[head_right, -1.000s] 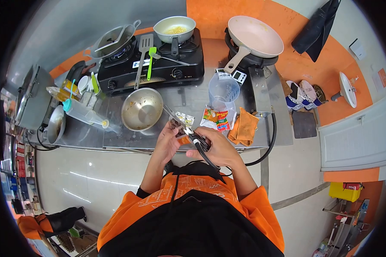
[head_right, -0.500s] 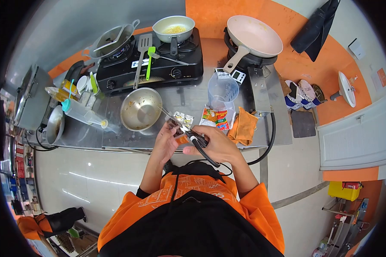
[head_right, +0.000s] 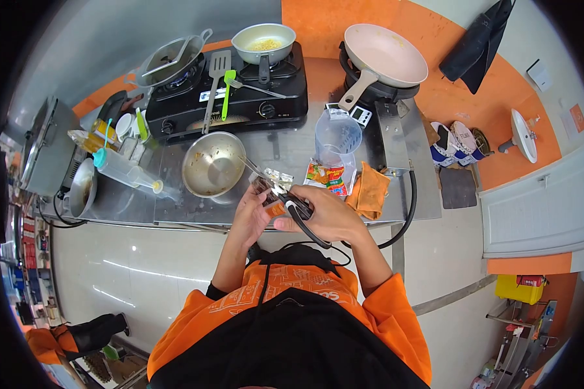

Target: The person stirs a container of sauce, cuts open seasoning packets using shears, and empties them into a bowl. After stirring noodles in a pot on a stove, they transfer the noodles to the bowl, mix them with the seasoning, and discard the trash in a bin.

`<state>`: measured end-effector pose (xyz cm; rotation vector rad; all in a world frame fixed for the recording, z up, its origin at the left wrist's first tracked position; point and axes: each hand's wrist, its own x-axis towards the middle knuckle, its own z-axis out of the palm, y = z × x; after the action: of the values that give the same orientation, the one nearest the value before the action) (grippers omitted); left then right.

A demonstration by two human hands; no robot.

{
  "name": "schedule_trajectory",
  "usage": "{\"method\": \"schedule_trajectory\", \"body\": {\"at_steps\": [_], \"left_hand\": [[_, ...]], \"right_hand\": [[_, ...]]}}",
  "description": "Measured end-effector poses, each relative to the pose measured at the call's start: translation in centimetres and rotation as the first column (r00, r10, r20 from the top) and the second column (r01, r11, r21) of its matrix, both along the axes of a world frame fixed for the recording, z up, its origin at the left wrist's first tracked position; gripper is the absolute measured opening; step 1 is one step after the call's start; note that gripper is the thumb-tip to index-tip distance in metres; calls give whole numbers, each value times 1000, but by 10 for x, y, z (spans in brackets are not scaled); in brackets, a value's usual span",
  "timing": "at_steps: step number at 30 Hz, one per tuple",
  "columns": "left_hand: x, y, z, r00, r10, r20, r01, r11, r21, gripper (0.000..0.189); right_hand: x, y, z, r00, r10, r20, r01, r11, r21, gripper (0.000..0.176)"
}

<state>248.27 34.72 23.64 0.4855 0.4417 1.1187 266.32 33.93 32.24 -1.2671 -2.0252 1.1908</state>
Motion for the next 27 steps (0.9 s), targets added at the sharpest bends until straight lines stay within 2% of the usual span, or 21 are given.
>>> {"method": "schedule_trajectory", "body": {"at_steps": [3, 6, 9, 12, 15, 18, 21, 24, 27], "left_hand": [[0, 1, -1, 1000, 26, -8, -26, 999, 48, 34], [-4, 4, 3, 976, -61, 209, 47, 996, 69, 38], [-3, 7, 10, 980, -9, 197, -1, 999, 48, 45], [0, 6, 21, 989, 79, 125, -75, 996, -38, 45], [-2, 8, 7, 989, 126, 73, -120, 990, -77, 40], [-2, 9, 2, 989, 108, 97, -99, 991, -91, 37], [-3, 9, -3, 993, 97, 73, -92, 993, -69, 23], [-1, 9, -4, 994, 87, 73, -80, 993, -91, 21], [0, 9, 2, 993, 84, 85, -75, 991, -108, 21]], "right_hand": [[-2, 4, 8, 997, -3, 77, 8, 998, -66, 68], [-4, 6, 12, 996, 3, 87, 2, 998, -62, 69], [-4, 7, 7, 995, 20, 98, -16, 999, -44, 68], [-5, 7, 9, 994, 39, 98, -33, 997, -67, 67], [-6, 5, 5, 993, 43, 108, -42, 999, -13, 66], [-6, 5, 3, 995, 46, 89, -44, 999, -18, 66], [-6, 8, 2, 990, 78, 119, -82, 996, 28, 66], [-7, 9, -1, 994, 59, 97, -63, 997, 40, 66], [-7, 9, 7, 991, 52, 122, -44, 997, -65, 66]]}}
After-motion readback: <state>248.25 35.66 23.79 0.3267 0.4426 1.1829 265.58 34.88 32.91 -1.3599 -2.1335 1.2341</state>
